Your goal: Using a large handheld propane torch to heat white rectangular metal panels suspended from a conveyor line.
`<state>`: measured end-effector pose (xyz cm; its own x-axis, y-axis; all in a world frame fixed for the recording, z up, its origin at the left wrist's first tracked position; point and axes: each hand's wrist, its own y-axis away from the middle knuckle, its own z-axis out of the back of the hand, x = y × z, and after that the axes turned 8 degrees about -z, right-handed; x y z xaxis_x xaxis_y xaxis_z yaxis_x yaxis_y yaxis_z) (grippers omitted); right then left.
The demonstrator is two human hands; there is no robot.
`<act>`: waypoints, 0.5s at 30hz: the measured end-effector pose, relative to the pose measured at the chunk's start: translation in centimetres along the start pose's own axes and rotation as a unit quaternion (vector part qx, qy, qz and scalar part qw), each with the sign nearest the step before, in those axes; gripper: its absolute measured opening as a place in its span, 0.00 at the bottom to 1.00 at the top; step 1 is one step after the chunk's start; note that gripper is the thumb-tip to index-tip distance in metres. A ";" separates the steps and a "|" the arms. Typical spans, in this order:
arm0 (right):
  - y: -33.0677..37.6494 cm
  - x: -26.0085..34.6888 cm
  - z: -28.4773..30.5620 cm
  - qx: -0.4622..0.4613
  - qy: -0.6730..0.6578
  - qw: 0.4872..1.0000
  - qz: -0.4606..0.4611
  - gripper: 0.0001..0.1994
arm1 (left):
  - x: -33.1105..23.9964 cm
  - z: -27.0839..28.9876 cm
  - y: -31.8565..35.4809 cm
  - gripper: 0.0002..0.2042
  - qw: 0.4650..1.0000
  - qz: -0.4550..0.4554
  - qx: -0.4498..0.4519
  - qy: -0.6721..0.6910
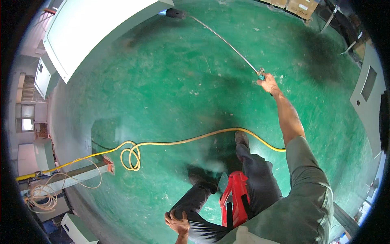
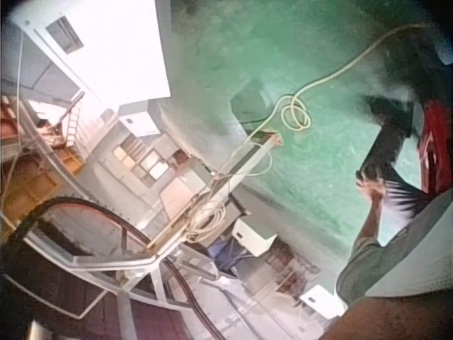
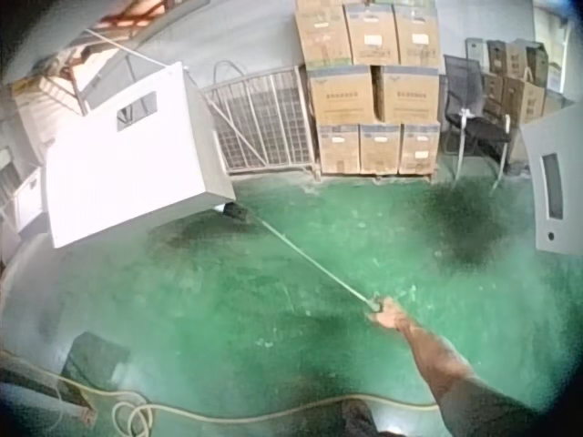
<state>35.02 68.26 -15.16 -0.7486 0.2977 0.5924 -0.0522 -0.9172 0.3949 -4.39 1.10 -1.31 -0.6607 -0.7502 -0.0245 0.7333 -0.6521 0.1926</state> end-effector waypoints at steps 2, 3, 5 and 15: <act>1.2 -0.2 -0.6 -0.002 -0.037 0.999 -0.006 0.16 | 0.1 -0.1 0.4 0.31 1.000 -0.013 -0.017 -0.001; 1.8 -0.4 -1.0 -0.005 -0.047 0.999 -0.002 0.16 | 0.1 0.0 0.6 0.31 1.000 -0.009 -0.013 0.003; 2.6 -1.5 -1.4 -0.026 -0.059 0.998 0.014 0.16 | -0.1 0.2 0.2 0.31 1.000 -0.006 -0.007 0.009; 9.3 -6.4 -1.9 0.006 -0.010 1.000 -0.003 0.25 | -0.9 1.8 0.7 0.27 0.999 0.000 0.004 0.035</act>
<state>38.10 57.29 -16.62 -0.7353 0.3075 0.6040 -0.0483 -0.9127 0.4058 -3.61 1.53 0.59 -0.6477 -0.7562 -0.0930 0.7318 -0.6514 0.2002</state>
